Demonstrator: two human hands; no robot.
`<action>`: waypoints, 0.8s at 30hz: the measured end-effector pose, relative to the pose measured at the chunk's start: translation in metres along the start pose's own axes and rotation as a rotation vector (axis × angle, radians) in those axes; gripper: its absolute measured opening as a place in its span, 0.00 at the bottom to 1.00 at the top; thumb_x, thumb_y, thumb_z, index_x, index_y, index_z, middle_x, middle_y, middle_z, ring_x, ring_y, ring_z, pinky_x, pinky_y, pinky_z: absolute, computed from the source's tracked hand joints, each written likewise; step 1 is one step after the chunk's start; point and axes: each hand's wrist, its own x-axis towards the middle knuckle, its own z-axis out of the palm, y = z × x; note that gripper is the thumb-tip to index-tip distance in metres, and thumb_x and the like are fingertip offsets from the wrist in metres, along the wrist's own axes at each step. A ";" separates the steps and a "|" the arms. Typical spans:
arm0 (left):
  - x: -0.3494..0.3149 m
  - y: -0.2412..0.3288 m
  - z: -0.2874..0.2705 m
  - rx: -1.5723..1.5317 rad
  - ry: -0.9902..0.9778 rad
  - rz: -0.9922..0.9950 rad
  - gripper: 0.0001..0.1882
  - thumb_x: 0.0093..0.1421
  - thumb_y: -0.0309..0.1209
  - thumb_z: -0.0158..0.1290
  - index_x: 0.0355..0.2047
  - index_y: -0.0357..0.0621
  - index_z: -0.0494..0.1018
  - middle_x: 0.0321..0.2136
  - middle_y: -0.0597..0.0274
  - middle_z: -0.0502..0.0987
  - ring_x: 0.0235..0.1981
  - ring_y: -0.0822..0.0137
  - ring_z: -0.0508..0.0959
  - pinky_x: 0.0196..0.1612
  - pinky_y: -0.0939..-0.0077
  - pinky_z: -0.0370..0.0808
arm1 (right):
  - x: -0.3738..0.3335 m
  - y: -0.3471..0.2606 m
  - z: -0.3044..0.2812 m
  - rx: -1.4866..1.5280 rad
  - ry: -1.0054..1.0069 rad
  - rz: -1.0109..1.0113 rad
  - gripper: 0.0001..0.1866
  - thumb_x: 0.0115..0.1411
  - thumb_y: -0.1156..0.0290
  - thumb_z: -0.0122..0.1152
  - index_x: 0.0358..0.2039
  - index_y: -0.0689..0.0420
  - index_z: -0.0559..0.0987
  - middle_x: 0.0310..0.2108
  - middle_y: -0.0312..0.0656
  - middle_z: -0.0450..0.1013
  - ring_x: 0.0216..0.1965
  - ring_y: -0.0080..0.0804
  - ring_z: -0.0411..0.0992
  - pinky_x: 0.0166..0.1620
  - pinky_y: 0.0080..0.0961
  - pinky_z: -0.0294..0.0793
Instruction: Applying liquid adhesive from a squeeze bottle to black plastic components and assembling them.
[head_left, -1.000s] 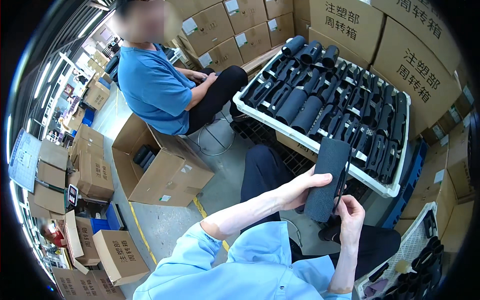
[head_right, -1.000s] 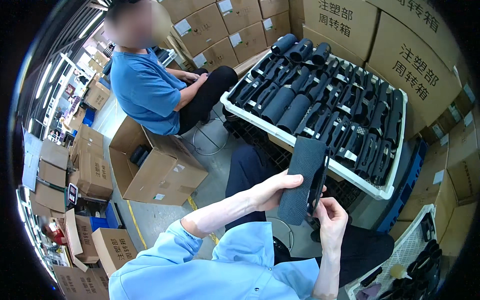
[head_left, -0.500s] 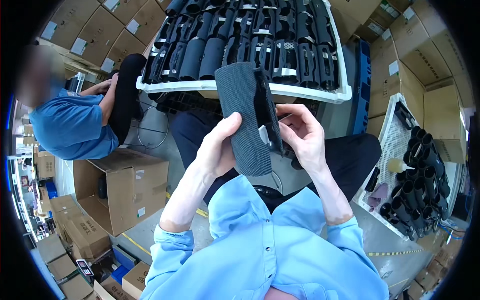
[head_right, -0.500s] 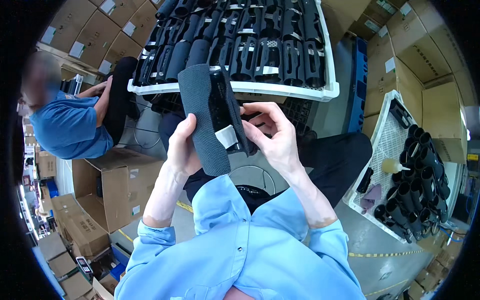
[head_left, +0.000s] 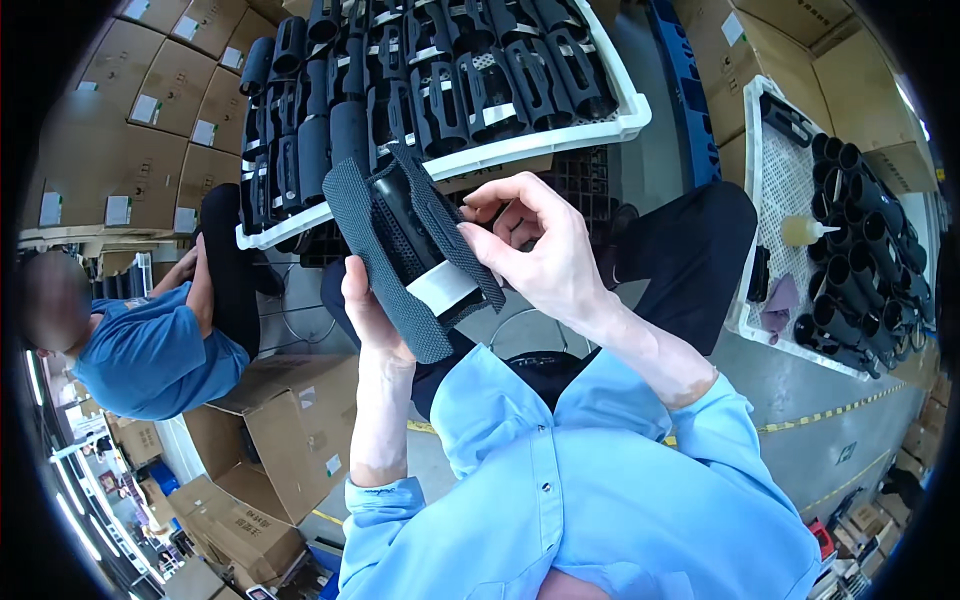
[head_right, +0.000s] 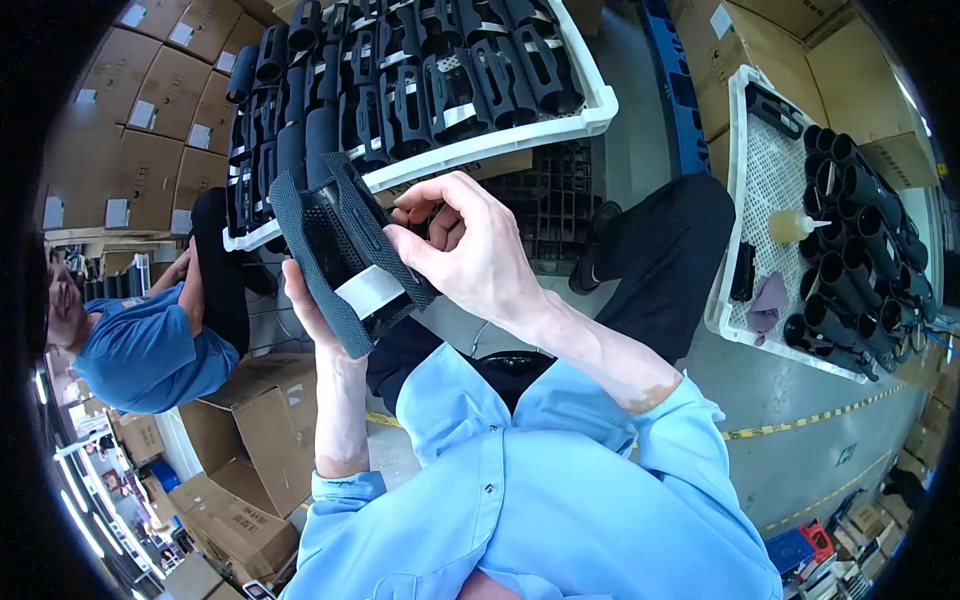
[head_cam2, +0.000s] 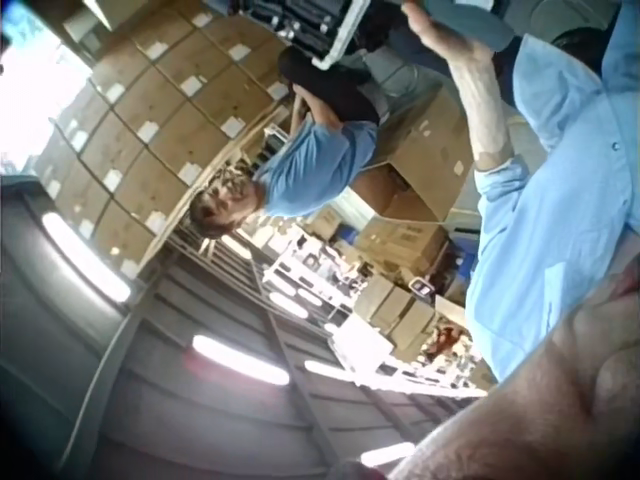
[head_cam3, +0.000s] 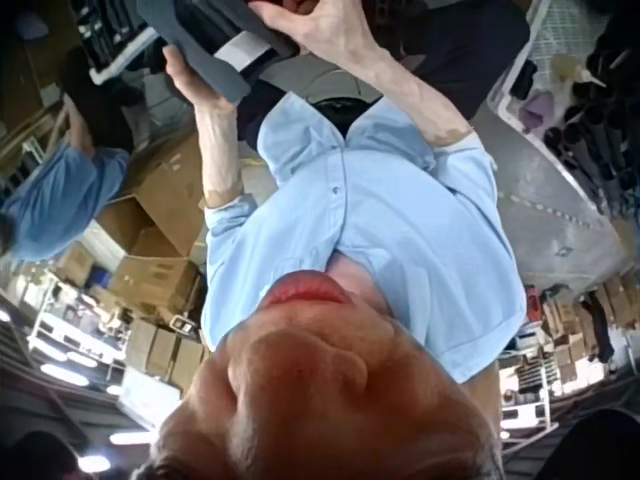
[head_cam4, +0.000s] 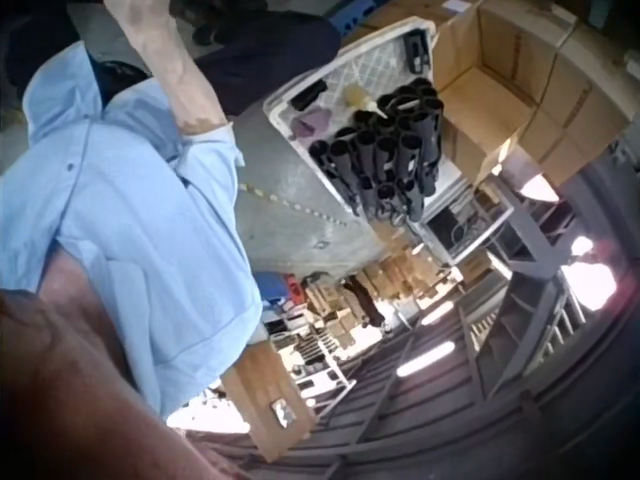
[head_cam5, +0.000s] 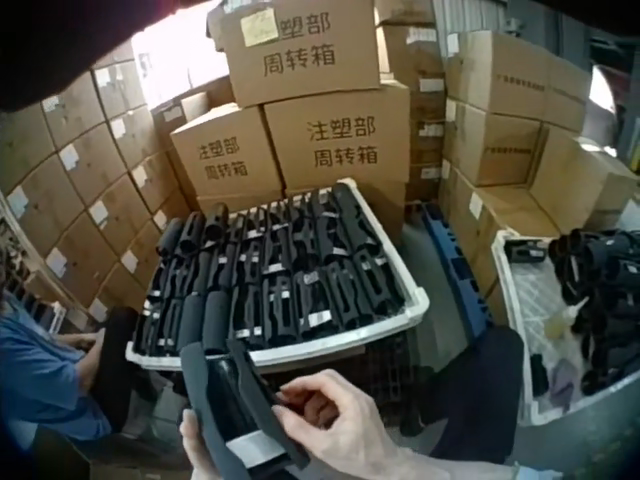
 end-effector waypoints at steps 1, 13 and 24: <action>0.000 -0.001 0.001 0.009 0.027 0.006 0.33 0.64 0.54 0.53 0.64 0.50 0.67 0.54 0.58 0.76 0.52 0.60 0.79 0.54 0.56 0.76 | 0.001 0.000 0.001 0.067 0.033 0.036 0.14 0.60 0.76 0.65 0.47 0.60 0.78 0.39 0.38 0.75 0.33 0.20 0.72 0.37 0.15 0.74; 0.017 0.000 0.043 0.332 0.124 -0.129 0.33 0.64 0.48 0.51 0.63 0.40 0.66 0.52 0.46 0.76 0.50 0.53 0.79 0.53 0.52 0.74 | 0.006 0.022 -0.009 0.909 0.068 0.644 0.10 0.66 0.68 0.63 0.44 0.58 0.79 0.30 0.33 0.74 0.26 0.17 0.70 0.29 0.13 0.70; 0.095 0.006 0.032 0.961 -0.197 0.103 0.37 0.65 0.53 0.50 0.65 0.39 0.61 0.55 0.39 0.70 0.53 0.48 0.75 0.53 0.50 0.75 | 0.046 0.051 -0.022 1.479 -0.382 0.710 0.19 0.67 0.57 0.60 0.43 0.63 0.78 0.30 0.37 0.73 0.27 0.22 0.70 0.26 0.14 0.68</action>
